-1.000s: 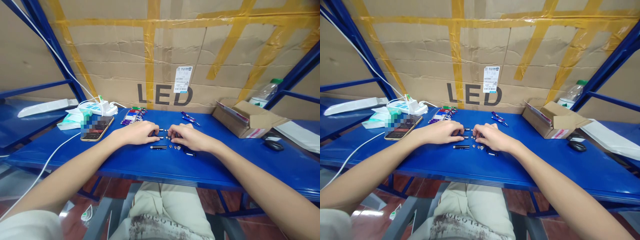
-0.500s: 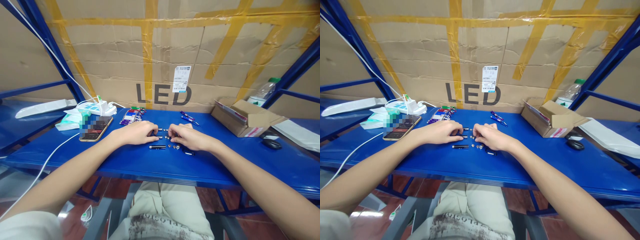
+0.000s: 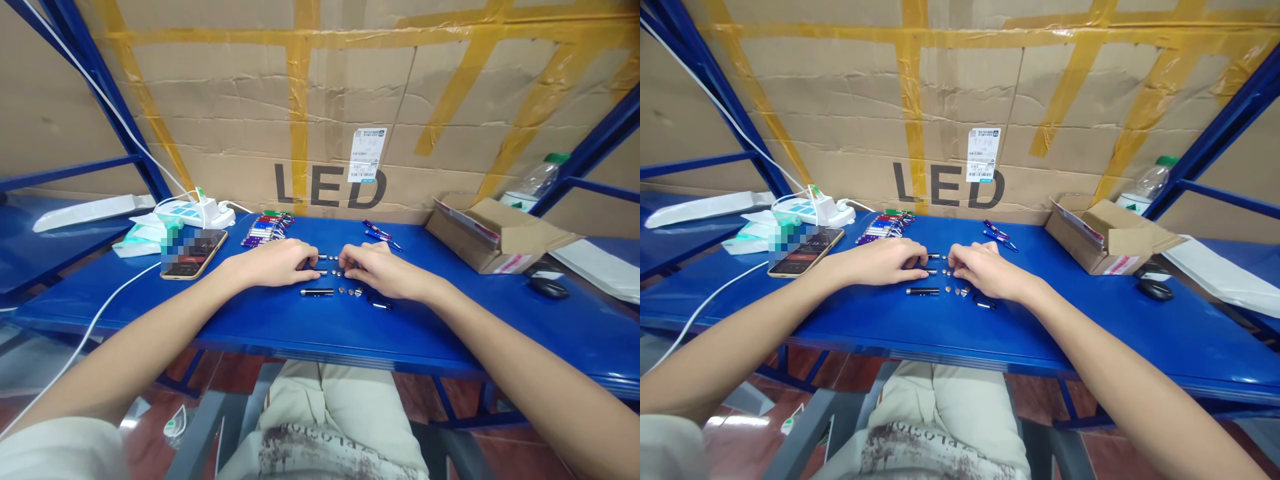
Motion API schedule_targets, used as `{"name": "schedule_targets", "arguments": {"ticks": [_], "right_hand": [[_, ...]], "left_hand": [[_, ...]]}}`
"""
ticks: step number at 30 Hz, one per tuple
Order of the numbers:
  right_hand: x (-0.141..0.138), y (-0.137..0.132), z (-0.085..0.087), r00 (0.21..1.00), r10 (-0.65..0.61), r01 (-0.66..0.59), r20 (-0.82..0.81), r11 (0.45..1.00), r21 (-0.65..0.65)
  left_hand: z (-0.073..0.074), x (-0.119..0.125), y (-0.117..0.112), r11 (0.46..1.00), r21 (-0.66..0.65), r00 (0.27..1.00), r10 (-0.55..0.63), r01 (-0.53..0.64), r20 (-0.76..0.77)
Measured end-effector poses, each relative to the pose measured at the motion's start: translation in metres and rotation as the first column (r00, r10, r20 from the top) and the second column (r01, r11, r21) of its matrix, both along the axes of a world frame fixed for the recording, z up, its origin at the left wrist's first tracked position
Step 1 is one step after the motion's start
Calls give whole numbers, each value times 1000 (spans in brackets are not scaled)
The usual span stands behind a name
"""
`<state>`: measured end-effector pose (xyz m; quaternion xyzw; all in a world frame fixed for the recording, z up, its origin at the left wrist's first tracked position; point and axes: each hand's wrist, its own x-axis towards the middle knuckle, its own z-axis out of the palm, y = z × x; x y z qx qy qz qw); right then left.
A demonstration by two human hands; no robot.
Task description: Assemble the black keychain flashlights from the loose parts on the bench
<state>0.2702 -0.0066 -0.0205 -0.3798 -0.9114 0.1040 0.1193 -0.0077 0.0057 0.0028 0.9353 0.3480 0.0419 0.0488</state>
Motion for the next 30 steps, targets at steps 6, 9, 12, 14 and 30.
{"name": "schedule_targets", "arguments": {"ticks": [6,9,12,14,30], "right_hand": [[-2,-1,0,1000,-2,2,6,1000,21],[-3,-2,-1,1000,-2,2,11,999,33],[-4,-3,-1,1000,2,-3,16,999,42],[-4,-3,0,1000,-1,1,22,999,44],[-6,-2,-3,999,-21,19,41,999,51]], "left_hand": [[-1,-1,2,1000,-11,1000,-13,13,4],[-1,-1,2,1000,-18,1000,-10,11,8],[-1,-1,1,1000,-22,1000,-4,4,11],[-1,0,1,1000,-24,1000,0,0,12],[1,0,0,999,-32,1000,4,-3,12]]}}
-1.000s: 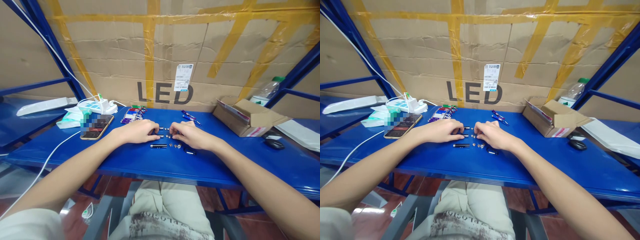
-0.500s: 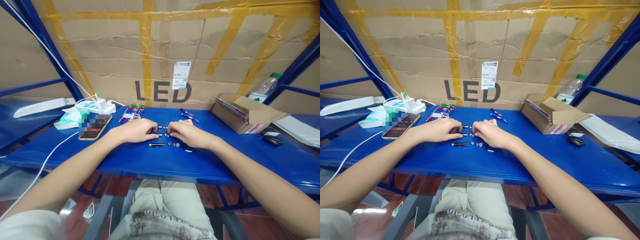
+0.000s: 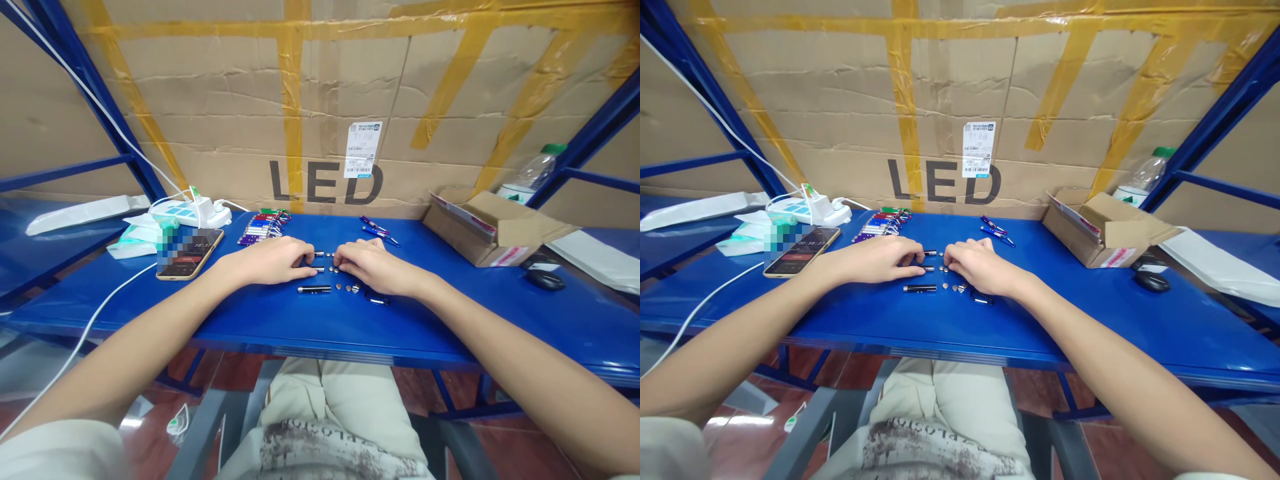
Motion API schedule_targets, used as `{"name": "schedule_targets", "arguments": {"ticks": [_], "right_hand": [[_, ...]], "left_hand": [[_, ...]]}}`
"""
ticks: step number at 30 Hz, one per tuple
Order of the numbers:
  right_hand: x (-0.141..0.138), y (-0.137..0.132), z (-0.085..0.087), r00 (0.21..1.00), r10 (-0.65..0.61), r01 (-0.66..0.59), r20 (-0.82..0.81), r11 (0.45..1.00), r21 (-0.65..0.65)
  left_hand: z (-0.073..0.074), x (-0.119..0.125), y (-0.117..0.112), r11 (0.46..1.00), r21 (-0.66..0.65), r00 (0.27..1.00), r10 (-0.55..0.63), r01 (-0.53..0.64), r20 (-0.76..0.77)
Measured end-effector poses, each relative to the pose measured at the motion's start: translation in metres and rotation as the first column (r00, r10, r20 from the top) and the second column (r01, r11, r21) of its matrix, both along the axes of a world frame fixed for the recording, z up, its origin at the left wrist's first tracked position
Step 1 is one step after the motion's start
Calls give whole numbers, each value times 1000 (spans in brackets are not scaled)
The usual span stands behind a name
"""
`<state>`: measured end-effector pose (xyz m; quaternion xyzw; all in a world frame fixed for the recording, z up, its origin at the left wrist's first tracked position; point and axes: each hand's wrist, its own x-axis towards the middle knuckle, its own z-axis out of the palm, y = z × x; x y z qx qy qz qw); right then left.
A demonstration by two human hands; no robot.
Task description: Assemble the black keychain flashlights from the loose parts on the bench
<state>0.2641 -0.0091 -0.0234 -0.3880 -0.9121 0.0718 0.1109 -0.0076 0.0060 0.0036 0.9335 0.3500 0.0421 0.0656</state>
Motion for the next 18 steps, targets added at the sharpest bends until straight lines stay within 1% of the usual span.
{"name": "schedule_targets", "arguments": {"ticks": [8,12,15,18], "right_hand": [[1,6,-5,999,12,-12,-38,1000,-1],[1,9,-7,998,1,-2,-65,1000,-25],[2,8,-4,996,-19,16,-91,999,-36],[5,6,3,997,-13,10,-81,999,-42]], "left_hand": [[-1,0,1,1000,0,1000,7,-7,1],[-2,-1,1,1000,-3,1000,2,-2,9],[-2,-2,2,1000,5,1000,-4,4,15],[-2,-2,2,1000,9,1000,-3,3,21]]}}
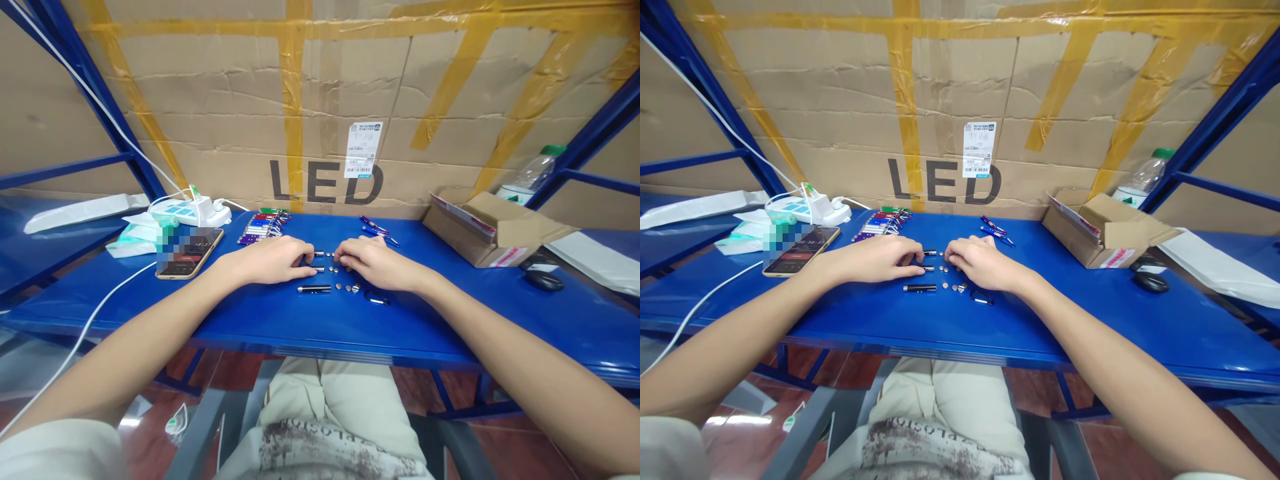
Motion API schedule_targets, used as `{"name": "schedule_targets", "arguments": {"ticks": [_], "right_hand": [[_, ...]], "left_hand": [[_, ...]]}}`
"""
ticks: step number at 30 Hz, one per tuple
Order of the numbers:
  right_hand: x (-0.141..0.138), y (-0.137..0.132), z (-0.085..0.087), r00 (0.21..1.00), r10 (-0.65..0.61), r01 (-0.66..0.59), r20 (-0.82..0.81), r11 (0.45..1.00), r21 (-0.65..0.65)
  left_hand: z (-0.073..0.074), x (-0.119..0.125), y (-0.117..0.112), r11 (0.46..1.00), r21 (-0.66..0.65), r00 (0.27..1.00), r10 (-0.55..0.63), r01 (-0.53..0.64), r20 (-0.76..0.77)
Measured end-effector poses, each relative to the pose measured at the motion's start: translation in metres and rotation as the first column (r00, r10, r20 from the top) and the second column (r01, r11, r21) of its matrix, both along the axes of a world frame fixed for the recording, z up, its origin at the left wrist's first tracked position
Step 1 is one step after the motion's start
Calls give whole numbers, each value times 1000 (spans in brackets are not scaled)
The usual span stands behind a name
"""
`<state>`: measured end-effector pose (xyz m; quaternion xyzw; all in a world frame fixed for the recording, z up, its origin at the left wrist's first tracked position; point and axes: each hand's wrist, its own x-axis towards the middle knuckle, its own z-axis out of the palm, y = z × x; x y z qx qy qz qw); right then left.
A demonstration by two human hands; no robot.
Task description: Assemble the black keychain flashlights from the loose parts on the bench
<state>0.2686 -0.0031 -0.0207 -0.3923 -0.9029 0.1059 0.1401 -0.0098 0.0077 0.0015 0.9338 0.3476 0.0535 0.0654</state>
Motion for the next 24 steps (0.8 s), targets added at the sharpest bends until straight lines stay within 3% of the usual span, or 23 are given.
{"name": "schedule_targets", "arguments": {"ticks": [5,13,24], "right_hand": [[5,-2,7,1000,30,-30,-4,1000,0],[-9,-2,-7,997,54,-54,-52,999,-4],[-10,-4,-6,996,83,-81,-42,996,34]], "left_hand": [[1,0,0,1000,-3,1000,3,-3,-23],[1,0,0,1000,5,1000,-4,5,-17],[1,0,0,1000,2,1000,-2,2,-10]]}}
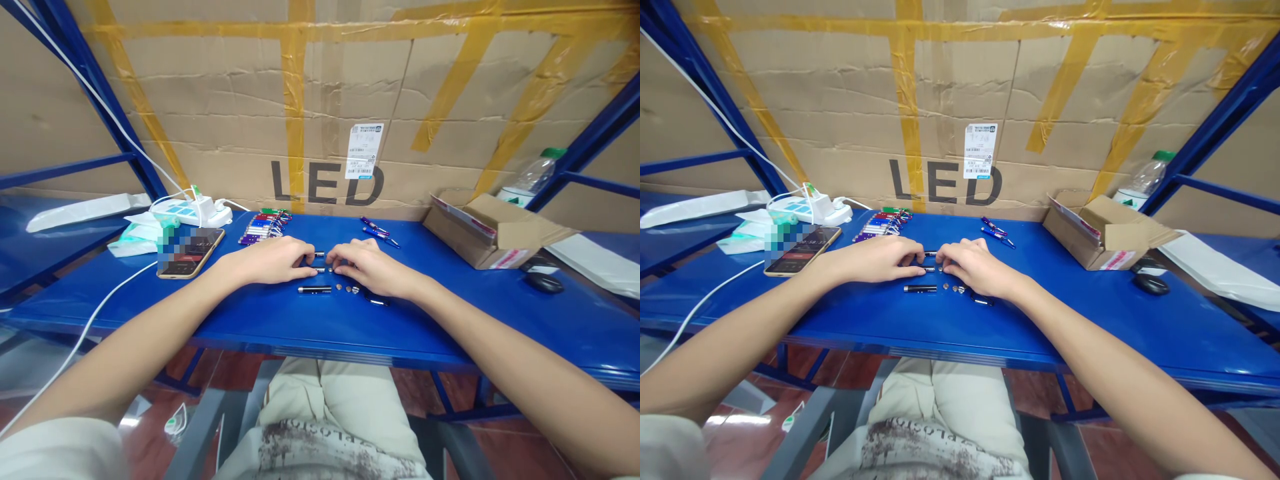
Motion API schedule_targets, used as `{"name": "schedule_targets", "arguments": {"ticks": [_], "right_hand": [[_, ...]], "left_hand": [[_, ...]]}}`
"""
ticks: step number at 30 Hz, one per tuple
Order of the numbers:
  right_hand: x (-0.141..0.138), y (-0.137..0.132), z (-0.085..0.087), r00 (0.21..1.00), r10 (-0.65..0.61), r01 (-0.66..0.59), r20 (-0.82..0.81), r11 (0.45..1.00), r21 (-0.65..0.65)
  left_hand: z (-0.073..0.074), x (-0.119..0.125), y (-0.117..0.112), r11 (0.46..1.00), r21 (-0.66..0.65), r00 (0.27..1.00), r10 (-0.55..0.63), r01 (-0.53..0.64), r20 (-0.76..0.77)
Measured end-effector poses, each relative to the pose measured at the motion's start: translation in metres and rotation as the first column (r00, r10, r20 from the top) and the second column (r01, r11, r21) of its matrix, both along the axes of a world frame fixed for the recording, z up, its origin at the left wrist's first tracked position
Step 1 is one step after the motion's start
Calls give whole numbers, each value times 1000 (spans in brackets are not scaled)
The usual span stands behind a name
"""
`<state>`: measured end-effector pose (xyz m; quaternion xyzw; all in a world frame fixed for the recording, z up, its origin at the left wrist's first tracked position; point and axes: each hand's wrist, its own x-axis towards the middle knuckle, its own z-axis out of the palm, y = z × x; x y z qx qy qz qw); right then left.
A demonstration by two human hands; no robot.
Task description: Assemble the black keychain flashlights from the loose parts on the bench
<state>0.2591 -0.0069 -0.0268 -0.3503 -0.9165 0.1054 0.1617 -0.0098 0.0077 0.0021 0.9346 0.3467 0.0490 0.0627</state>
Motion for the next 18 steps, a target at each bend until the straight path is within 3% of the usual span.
{"name": "schedule_targets", "arguments": {"ticks": [10,18], "right_hand": [[0,2,-4,1000,-14,14,-7,1000,3],[11,6,7,1000,25,-24,11,998,-52]], "left_hand": [[0,0,0,1000,-5,1000,1,-1,1],[-1,0,0,1000,5,1000,-5,5,5]]}}
